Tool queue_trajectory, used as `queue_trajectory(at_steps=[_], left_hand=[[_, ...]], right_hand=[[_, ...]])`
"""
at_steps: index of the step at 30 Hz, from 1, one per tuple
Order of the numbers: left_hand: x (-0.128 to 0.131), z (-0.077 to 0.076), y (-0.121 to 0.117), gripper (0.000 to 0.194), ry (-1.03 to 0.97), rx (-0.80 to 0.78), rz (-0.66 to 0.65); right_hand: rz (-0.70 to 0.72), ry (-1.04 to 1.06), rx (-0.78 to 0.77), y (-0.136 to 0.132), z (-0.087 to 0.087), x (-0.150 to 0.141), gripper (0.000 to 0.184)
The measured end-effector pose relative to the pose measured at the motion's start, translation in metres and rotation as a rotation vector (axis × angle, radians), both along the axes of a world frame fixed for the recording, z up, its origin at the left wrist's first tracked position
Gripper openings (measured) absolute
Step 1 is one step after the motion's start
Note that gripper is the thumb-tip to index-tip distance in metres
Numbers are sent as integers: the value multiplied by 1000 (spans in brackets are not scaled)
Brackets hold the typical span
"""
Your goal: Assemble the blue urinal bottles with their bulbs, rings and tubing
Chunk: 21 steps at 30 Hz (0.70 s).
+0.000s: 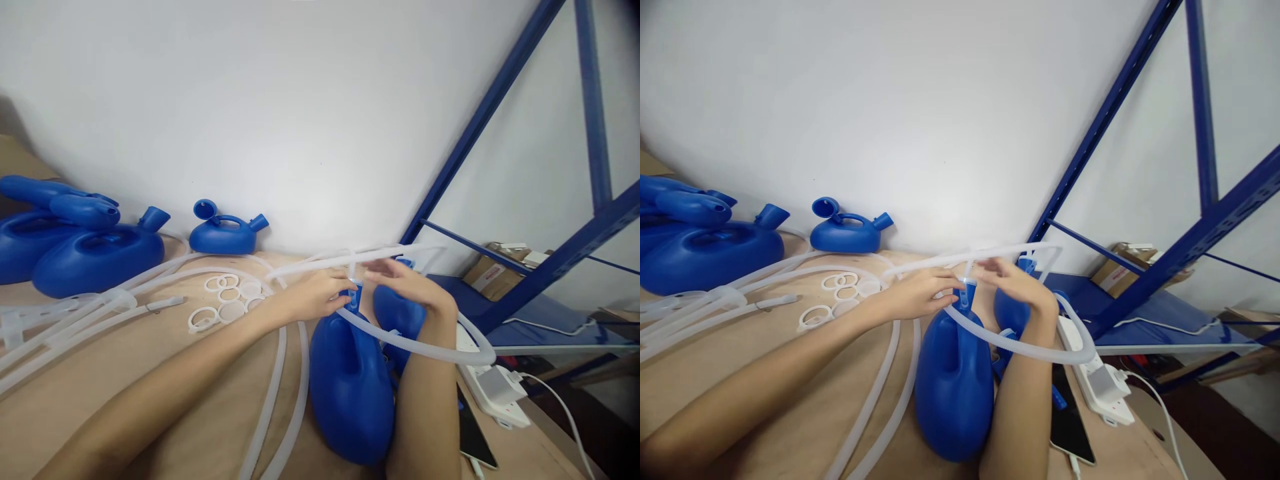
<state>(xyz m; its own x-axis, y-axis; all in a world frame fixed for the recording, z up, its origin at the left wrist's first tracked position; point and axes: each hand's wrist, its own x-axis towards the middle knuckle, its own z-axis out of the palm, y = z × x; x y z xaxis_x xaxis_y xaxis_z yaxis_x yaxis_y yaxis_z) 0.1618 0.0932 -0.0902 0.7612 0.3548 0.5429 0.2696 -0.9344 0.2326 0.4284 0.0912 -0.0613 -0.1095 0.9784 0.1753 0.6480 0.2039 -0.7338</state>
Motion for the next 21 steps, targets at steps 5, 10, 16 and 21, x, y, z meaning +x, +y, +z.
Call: queue_trajectory(at_steps=[5,10,16,21], left_hand=[[27,1,23,30,247,215,-28],[40,-5,34,45,255,574,-86],[32,-17,41,36,287,841,-186],[37,-23,52,31,259,554,-176]], right_hand=[[310,-23,-312,1,2,-16,67],[287,27,-415,0,-2,-12,63],[327,50,-357,3,-12,-12,55],[324,20,-323,9,-16,-21,75]])
